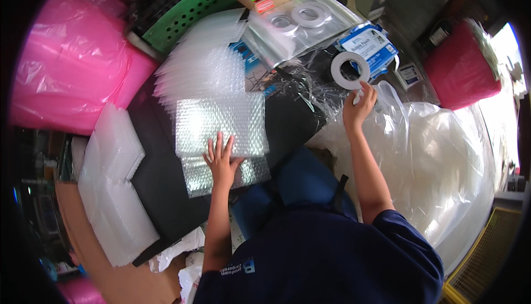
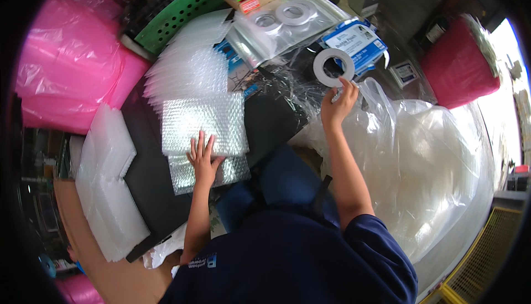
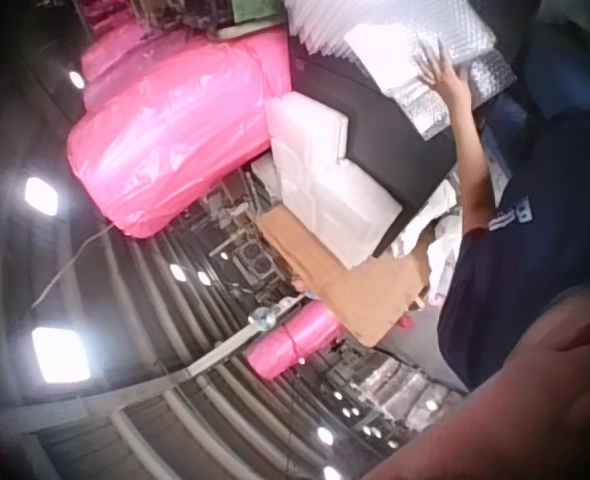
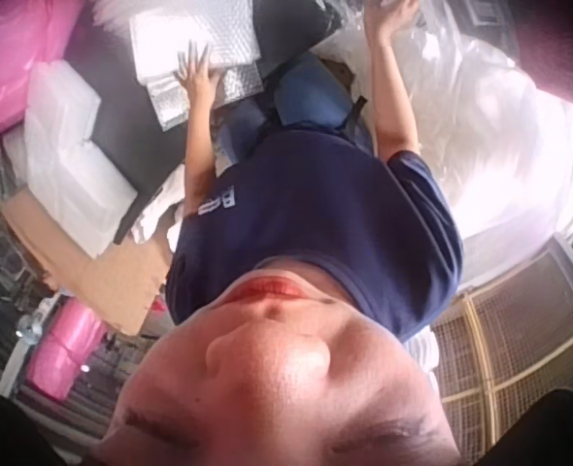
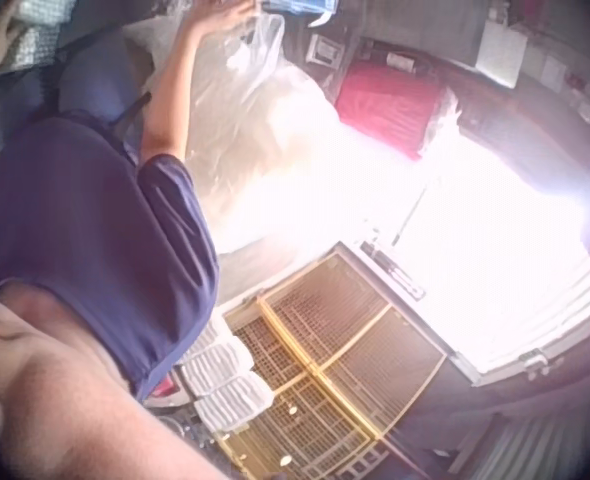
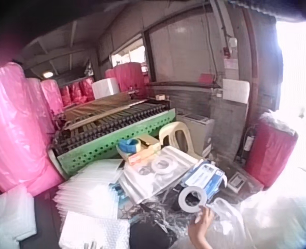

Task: The person handles multiple sheets of bubble wrap, stacking them on a table. They then use a roll of clear tape to seal the edges of the bubble wrap sheets. The person works in a warehouse environment with various packaging supplies visible.

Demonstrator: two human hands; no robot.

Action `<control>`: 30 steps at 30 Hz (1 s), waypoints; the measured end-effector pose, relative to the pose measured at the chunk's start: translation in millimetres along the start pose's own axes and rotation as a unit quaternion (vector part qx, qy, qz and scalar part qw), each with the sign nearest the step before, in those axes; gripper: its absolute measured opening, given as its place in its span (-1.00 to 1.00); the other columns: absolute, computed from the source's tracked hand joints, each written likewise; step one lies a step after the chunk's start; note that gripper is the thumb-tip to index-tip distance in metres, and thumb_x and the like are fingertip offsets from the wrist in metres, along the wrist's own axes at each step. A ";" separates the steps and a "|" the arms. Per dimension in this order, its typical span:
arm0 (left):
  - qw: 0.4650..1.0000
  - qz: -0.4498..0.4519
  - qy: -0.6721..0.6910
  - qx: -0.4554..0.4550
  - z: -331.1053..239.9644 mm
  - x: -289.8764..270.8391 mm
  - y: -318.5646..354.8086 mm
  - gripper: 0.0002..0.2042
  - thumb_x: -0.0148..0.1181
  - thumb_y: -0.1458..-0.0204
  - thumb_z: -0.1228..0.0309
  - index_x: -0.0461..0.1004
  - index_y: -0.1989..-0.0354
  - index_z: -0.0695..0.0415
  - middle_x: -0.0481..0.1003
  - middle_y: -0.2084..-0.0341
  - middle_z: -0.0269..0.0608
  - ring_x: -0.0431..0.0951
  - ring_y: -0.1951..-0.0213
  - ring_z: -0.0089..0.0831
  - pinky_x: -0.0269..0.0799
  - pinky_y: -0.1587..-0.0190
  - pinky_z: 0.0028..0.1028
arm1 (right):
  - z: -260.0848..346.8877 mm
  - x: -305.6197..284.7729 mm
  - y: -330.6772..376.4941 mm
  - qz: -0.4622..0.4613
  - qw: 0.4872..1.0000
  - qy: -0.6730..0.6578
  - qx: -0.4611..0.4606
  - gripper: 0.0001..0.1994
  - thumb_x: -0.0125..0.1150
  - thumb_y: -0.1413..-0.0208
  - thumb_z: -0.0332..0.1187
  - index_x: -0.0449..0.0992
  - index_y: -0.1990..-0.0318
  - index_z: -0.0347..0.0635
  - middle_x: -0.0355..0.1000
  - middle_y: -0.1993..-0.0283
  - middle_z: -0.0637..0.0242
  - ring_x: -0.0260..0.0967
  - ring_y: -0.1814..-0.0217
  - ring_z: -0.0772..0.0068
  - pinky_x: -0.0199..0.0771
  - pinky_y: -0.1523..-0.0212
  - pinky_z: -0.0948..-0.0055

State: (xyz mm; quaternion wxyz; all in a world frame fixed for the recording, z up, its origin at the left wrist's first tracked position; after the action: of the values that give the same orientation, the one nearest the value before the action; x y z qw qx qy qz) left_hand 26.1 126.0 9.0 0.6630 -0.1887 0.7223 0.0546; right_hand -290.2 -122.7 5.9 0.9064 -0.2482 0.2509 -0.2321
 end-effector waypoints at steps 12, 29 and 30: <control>1.000 -0.006 -0.014 0.019 15.8 -0.9 -67.5 -0.35 0.37 0.38 0.06 0.41 -0.06 -0.34 0.32 -0.08 -0.47 0.32 -0.08 -0.34 0.24 0.00 -0.11 | -59.7 51.8 -35.6 0.407 0.856 0.280 -0.152 -0.32 0.03 0.18 -0.63 0.12 -0.25 -0.34 0.25 0.00 0.05 0.21 -0.08 -0.02 0.26 -0.09 0.14; 0.990 0.075 0.099 0.065 33.3 -66.3 -138.1 -0.77 0.08 -0.08 0.34 0.54 0.11 0.06 0.53 0.18 -0.07 0.51 0.09 -0.15 0.41 0.02 -0.26 | 64.4 -77.2 36.4 0.279 0.884 -0.328 0.183 -0.60 -0.01 -0.19 -0.54 0.23 -0.19 -0.43 0.38 0.01 0.25 0.34 0.03 0.56 0.32 -0.01 0.56; 0.989 -0.035 0.119 0.079 20.9 -60.9 -120.5 -0.75 0.05 -0.09 0.35 0.52 0.10 0.15 0.49 0.11 -0.02 0.48 0.04 -0.10 0.40 0.00 -0.22 | 71.3 -82.5 38.9 0.317 0.891 -0.286 0.156 -0.58 -0.02 -0.19 -0.53 0.19 -0.21 -0.41 0.35 -0.03 0.23 0.33 0.01 0.54 0.33 -0.03 0.53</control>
State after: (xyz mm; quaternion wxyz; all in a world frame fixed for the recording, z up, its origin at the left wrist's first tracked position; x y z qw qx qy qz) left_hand 90.3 33.9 86.8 0.5871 -0.1655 0.7909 -0.0487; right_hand -301.2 -24.0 65.5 0.9914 -0.0666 0.0063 0.1124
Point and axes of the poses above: each hand's wrist, its own y-axis away from the middle knuckle, its own x-axis out of the palm, z = x × y, the point moved 2 cm from there along -y, towards the middle knuckle
